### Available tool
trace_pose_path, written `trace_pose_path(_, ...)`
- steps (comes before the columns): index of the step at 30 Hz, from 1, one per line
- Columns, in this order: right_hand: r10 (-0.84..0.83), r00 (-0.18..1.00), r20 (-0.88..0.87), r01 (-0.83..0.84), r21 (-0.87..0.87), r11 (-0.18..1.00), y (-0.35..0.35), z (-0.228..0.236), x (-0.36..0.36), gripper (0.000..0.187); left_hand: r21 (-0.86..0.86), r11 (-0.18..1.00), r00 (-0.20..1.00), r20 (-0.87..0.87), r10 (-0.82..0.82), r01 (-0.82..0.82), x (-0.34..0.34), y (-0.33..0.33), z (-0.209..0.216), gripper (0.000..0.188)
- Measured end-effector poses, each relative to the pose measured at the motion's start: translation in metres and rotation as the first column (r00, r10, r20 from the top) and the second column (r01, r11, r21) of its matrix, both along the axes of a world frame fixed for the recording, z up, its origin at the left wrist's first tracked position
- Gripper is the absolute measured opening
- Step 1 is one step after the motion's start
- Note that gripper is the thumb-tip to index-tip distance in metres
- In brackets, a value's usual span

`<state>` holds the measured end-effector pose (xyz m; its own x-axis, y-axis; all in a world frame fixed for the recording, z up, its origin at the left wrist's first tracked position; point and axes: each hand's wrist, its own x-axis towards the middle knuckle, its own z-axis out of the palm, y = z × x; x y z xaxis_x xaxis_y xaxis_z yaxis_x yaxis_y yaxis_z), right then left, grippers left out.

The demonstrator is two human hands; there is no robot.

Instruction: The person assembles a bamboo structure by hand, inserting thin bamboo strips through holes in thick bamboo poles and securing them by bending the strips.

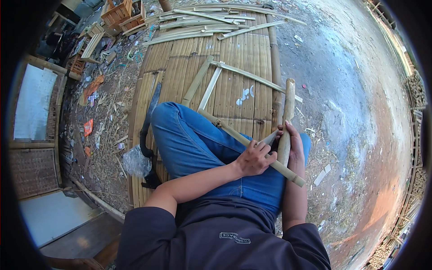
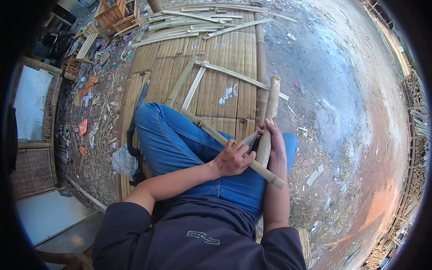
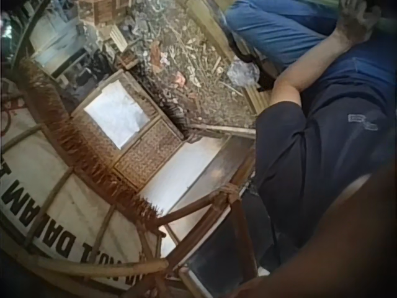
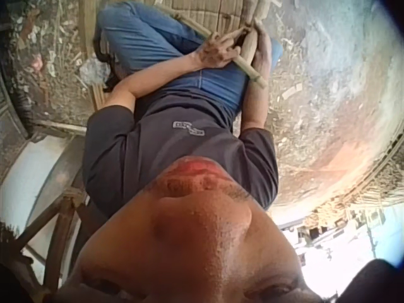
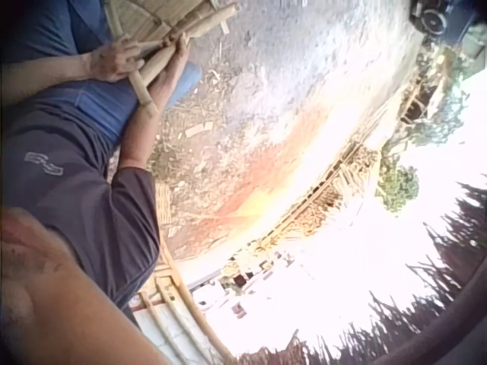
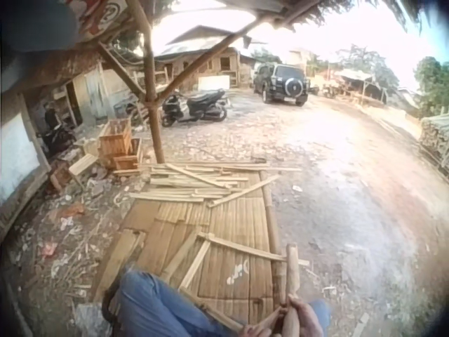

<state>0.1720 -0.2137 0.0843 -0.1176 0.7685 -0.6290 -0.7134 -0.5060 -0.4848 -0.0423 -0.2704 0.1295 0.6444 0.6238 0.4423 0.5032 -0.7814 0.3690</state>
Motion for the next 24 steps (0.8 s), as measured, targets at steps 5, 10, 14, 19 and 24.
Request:
trace_pose_path(5, 0.002, 1.0, 0.016, -0.002, -0.022, 1.0, 0.0, 0.004, 0.0, 0.032, 0.002, 1.0, 1.0, 0.016, -0.015, 0.015, -0.006, 0.003, -0.009, 0.04)
trace_pose_path(10, -0.019, 1.0, 0.008, 0.02, -0.022, 1.0, -0.002, 0.008, -0.001, 0.032, -0.03, 0.999, 0.999, 0.034, -0.026, 0.027, -0.005, 0.003, -0.008, 0.042)
trace_pose_path(14, -0.005, 1.0, -0.009, 0.005, -0.006, 1.0, 0.0, 0.007, -0.001, 0.031, -0.022, 1.0, 0.999, 0.033, -0.016, 0.016, -0.005, 0.004, -0.011, 0.042)
trace_pose_path(19, -0.014, 1.0, -0.009, 0.013, -0.026, 1.0, 0.0, 0.003, 0.0, 0.031, -0.011, 1.0, 1.0, -0.017, 0.016, -0.017, -0.005, 0.004, -0.014, 0.044)
trace_pose_path(24, 0.002, 1.0, -0.003, -0.002, -0.017, 1.0, -0.001, 0.005, -0.001, 0.032, -0.064, 0.994, 0.996, 0.005, 0.089, -0.088, -0.011, 0.009, -0.002, 0.057)
